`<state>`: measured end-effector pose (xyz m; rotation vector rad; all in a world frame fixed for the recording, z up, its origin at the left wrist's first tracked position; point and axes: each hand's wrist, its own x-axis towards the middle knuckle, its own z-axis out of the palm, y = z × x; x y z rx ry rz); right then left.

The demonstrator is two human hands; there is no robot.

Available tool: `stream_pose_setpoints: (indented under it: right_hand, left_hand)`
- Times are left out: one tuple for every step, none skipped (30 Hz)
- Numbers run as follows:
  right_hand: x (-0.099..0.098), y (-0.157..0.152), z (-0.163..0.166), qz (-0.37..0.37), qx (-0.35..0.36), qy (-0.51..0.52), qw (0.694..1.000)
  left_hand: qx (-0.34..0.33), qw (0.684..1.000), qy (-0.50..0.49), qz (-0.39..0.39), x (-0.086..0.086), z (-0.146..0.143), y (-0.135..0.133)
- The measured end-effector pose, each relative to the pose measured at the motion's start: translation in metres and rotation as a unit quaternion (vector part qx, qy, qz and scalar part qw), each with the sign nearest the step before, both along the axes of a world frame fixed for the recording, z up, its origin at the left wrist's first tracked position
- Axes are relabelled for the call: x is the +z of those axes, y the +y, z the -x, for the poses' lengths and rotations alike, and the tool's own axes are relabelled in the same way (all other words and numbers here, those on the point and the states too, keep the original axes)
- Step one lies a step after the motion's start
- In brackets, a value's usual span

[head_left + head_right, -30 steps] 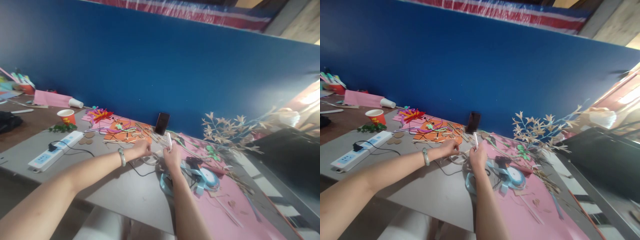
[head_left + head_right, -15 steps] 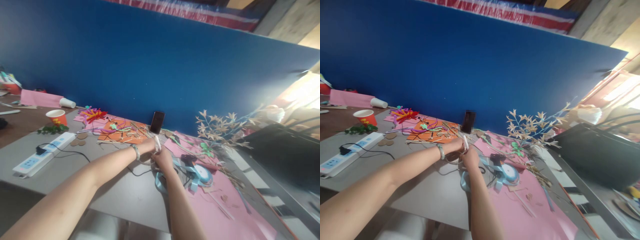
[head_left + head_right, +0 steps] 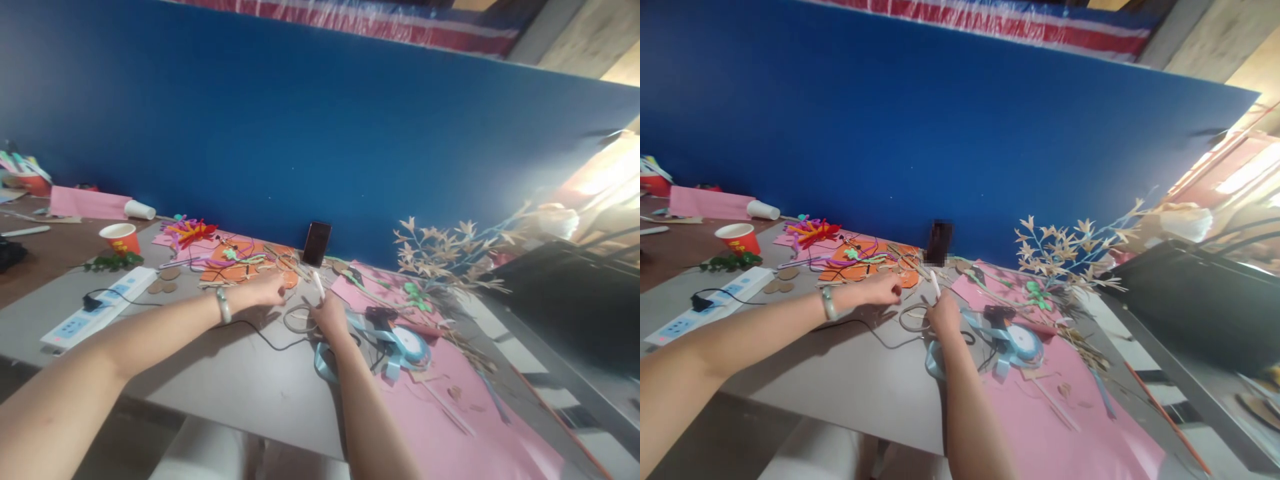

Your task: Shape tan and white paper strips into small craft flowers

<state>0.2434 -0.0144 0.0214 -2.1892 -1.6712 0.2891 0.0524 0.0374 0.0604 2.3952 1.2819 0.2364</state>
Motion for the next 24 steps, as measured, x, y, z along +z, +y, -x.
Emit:
stream_pose_setpoints:
  right_hand:
    - [-0.001,0.000,-0.001,-0.002,0.004,0.000,1.000]
    - [-0.001,0.001,-0.001,-0.003,0.008,-0.001,1.000]
    - [-0.001,0.001,-0.002,-0.006,0.011,-0.001,1.000]
    - [-0.002,0.001,-0.003,-0.008,0.014,0.002,1.000]
    - [-0.002,0.001,-0.003,-0.010,0.016,0.005,1.000]
    - [-0.003,0.002,-0.004,-0.011,0.018,0.007,1.000]
    - [-0.003,0.002,-0.005,-0.012,0.019,0.008,1.000]
    - [-0.003,0.002,-0.005,-0.012,0.019,0.007,1.000]
    - [-0.004,0.003,-0.006,-0.013,0.018,0.004,1.000]
    - [-0.004,0.003,-0.006,-0.013,0.016,-0.001,1.000]
    - [-0.003,0.004,-0.007,-0.014,0.012,-0.006,1.000]
    - [-0.003,0.004,-0.008,-0.015,0.007,-0.011,1.000]
    - [-0.003,0.005,-0.009,-0.015,0.000,-0.014,1.000]
    - [-0.002,0.005,-0.010,-0.013,-0.006,-0.018,1.000]
    - [-0.002,0.005,-0.011,-0.012,-0.010,-0.021,1.000]
    - [-0.001,0.005,-0.012,-0.009,-0.013,-0.023,1.000]
    - [0.000,0.005,-0.012,-0.005,-0.018,-0.027,0.999]
    - [0.001,0.005,-0.011,-0.005,-0.025,-0.031,0.999]
    - [0.004,0.004,-0.010,-0.013,-0.035,-0.034,0.999]
    - [0.006,0.003,-0.007,-0.028,-0.040,-0.030,0.998]
    - [0.009,0.001,-0.003,-0.051,-0.040,-0.013,0.998]
    - [0.013,-0.001,0.001,-0.078,-0.031,0.019,0.996]
    - [0.016,-0.004,0.007,-0.100,-0.005,0.076,0.992]
    - [0.019,-0.008,0.014,-0.113,0.023,0.149,0.982]
  left_hand:
    - [-0.016,0.999,0.034,0.011,-0.005,0.005,-0.009]
    - [-0.026,0.998,0.053,0.009,-0.010,0.009,-0.017]
    - [-0.029,0.997,0.068,-0.006,-0.015,0.011,-0.023]
    - [-0.034,0.997,0.070,-0.028,-0.019,0.013,-0.029]
    - [-0.036,0.996,0.066,-0.047,-0.022,0.014,-0.032]
    - [-0.035,0.996,0.061,-0.060,-0.025,0.015,-0.035]
    - [-0.033,0.996,0.056,-0.068,-0.027,0.017,-0.036]
    - [-0.030,0.996,0.051,-0.070,-0.029,0.019,-0.036]
    - [-0.027,0.996,0.048,-0.069,-0.030,0.022,-0.035]
    - [-0.025,0.996,0.045,-0.067,-0.030,0.026,-0.034]
    - [-0.023,0.997,0.043,-0.068,-0.030,0.031,-0.032]
    - [-0.018,0.997,0.037,-0.065,-0.029,0.036,-0.030]
    - [-0.010,0.998,0.022,-0.057,-0.028,0.042,-0.028]
    - [0.000,0.999,-0.002,-0.043,-0.027,0.048,-0.026]
    - [0.014,0.999,-0.048,-0.014,-0.026,0.053,-0.025]
    - [0.027,0.994,-0.103,0.025,-0.025,0.057,-0.024]
    - [0.039,0.983,-0.164,0.072,-0.024,0.060,-0.024]
    - [0.052,0.965,-0.226,0.125,-0.024,0.061,-0.026]
    - [0.064,0.941,-0.281,0.180,-0.024,0.062,-0.028]
    - [0.077,0.912,-0.328,0.233,-0.024,0.061,-0.031]
    - [0.092,0.882,-0.368,0.279,-0.024,0.059,-0.035]
    - [0.103,0.855,-0.397,0.317,-0.024,0.057,-0.040]
    - [0.111,0.832,-0.422,0.343,-0.025,0.055,-0.044]
    - [0.115,0.814,-0.442,0.360,-0.026,0.053,-0.048]
